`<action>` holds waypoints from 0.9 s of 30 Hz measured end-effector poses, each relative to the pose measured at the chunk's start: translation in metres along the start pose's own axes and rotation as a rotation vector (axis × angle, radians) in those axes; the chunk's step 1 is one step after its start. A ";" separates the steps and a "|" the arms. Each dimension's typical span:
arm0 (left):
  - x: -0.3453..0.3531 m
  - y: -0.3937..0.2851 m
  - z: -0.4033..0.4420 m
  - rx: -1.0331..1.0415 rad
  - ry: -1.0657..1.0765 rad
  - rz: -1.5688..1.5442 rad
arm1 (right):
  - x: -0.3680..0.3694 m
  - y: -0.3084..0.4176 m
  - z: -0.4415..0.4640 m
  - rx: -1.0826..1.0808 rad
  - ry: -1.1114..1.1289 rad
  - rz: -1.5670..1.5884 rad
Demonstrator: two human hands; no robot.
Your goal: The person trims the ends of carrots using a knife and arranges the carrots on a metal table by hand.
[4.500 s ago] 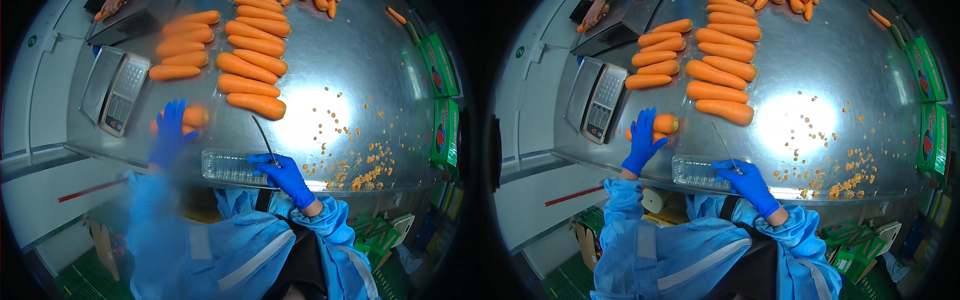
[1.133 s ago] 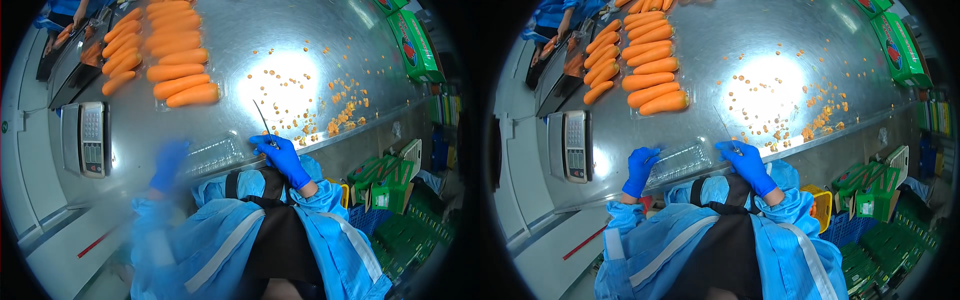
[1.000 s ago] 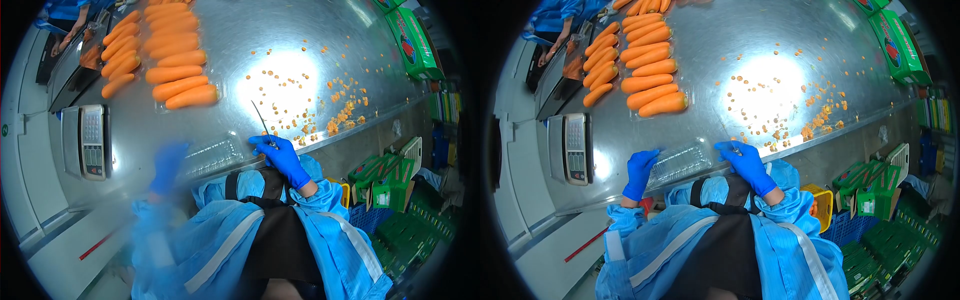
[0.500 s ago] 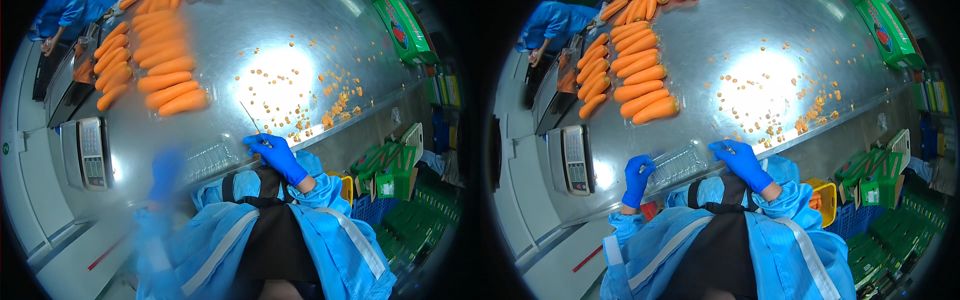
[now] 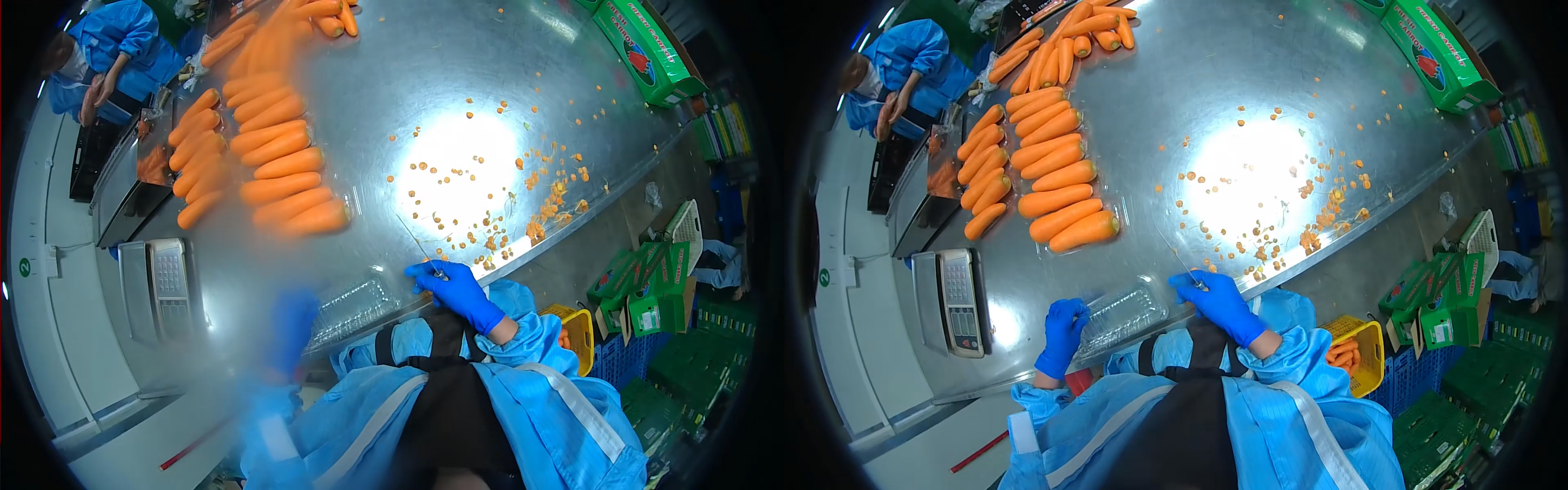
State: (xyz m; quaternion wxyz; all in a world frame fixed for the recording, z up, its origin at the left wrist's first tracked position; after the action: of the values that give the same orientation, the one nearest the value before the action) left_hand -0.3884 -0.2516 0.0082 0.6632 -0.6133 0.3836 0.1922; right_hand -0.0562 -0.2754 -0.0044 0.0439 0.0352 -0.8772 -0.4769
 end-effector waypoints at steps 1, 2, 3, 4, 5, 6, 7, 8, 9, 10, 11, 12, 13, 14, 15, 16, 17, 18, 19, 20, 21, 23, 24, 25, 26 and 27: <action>-0.002 -0.005 -0.001 -0.014 -0.009 -0.012 | 0.000 -0.001 0.001 -0.004 -0.004 -0.010; -0.005 -0.008 -0.002 -0.048 -0.022 -0.042 | 0.000 -0.003 0.002 -0.005 -0.007 -0.020; -0.008 -0.013 -0.003 -0.081 -0.036 -0.072 | 0.000 -0.005 0.002 -0.001 -0.007 -0.030; -0.009 -0.013 -0.004 -0.133 -0.053 -0.121 | 0.000 -0.003 0.002 -0.011 0.001 -0.026; -0.010 -0.013 -0.006 -0.197 -0.058 -0.196 | -0.001 0.001 0.002 -0.013 0.009 -0.021; -0.011 -0.013 -0.009 -0.261 -0.068 -0.271 | 0.000 0.002 0.001 -0.011 0.018 -0.013; -0.011 -0.013 -0.008 -0.327 -0.076 -0.374 | 0.001 0.004 0.001 -0.023 0.014 -0.025; -0.012 -0.015 -0.005 -0.393 -0.088 -0.476 | 0.003 0.005 0.002 -0.014 0.024 -0.002; -0.020 -0.044 0.002 -0.523 -0.102 -0.543 | 0.006 0.007 0.002 -0.004 0.032 0.021; -0.018 -0.042 0.003 -0.494 -0.109 -0.599 | 0.008 0.012 0.002 -0.003 0.038 0.042; -0.016 -0.038 0.004 -0.460 -0.116 -0.656 | 0.011 0.020 0.001 -0.021 0.055 0.118; -0.014 -0.032 0.005 -0.422 -0.123 -0.712 | 0.013 0.025 -0.001 0.005 0.070 0.131; -0.010 -0.022 0.008 -0.392 -0.081 -0.683 | 0.015 0.030 -0.002 0.030 0.082 0.146; -0.007 -0.017 0.008 -0.405 -0.076 -0.676 | 0.016 0.034 -0.003 0.054 0.092 0.162; -0.005 -0.017 0.011 -0.418 -0.070 -0.669 | 0.018 0.041 -0.004 0.007 0.100 0.196; -0.004 -0.017 0.013 -0.430 -0.065 -0.662 | 0.019 0.047 -0.004 -0.041 0.108 0.230; -0.004 -0.019 0.016 -0.403 -0.059 -0.606 | 0.020 0.051 -0.005 -0.088 0.117 0.263; -0.005 -0.023 0.018 -0.376 -0.053 -0.549 | 0.018 0.051 -0.005 -0.084 0.114 0.262; -0.007 -0.026 0.020 -0.349 -0.049 -0.492 | 0.016 0.050 -0.005 -0.080 0.112 0.261; -0.007 -0.028 0.021 -0.333 -0.035 -0.489 | 0.015 0.050 -0.004 -0.075 0.111 0.260; -0.008 -0.031 0.022 -0.317 -0.023 -0.486 | 0.015 0.052 -0.004 -0.081 0.106 0.252; -0.008 -0.034 0.023 -0.325 -0.007 -0.503 | 0.013 0.055 -0.004 -0.094 0.097 0.236; -0.007 -0.034 0.022 -0.347 -0.004 -0.525 | 0.014 0.054 -0.004 -0.088 0.098 0.250; -0.007 -0.034 0.022 -0.370 -0.001 -0.546 | 0.015 0.051 -0.002 -0.082 0.099 0.263; -0.008 -0.035 0.021 -0.400 0.006 -0.606 | 0.016 0.050 -0.001 -0.076 0.102 0.277; -0.010 -0.035 0.019 -0.431 0.012 -0.666 | 0.018 0.051 0.000 -0.069 0.105 0.264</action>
State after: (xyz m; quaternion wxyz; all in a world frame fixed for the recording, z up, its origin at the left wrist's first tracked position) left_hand -0.3641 -0.2368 0.0376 0.5430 -0.8304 0.1183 0.0391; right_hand -0.0750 -0.2493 0.0389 0.1533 -0.0571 -0.8538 -0.4942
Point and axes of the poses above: each hand's wrist, its own z-axis towards the middle knuckle, its own x-axis out of the palm, y = z × x, the point moved 6 cm from there along z, towards the middle knuckle, and after that the axes turned 1 degree about -z, right-handed, at the moved point
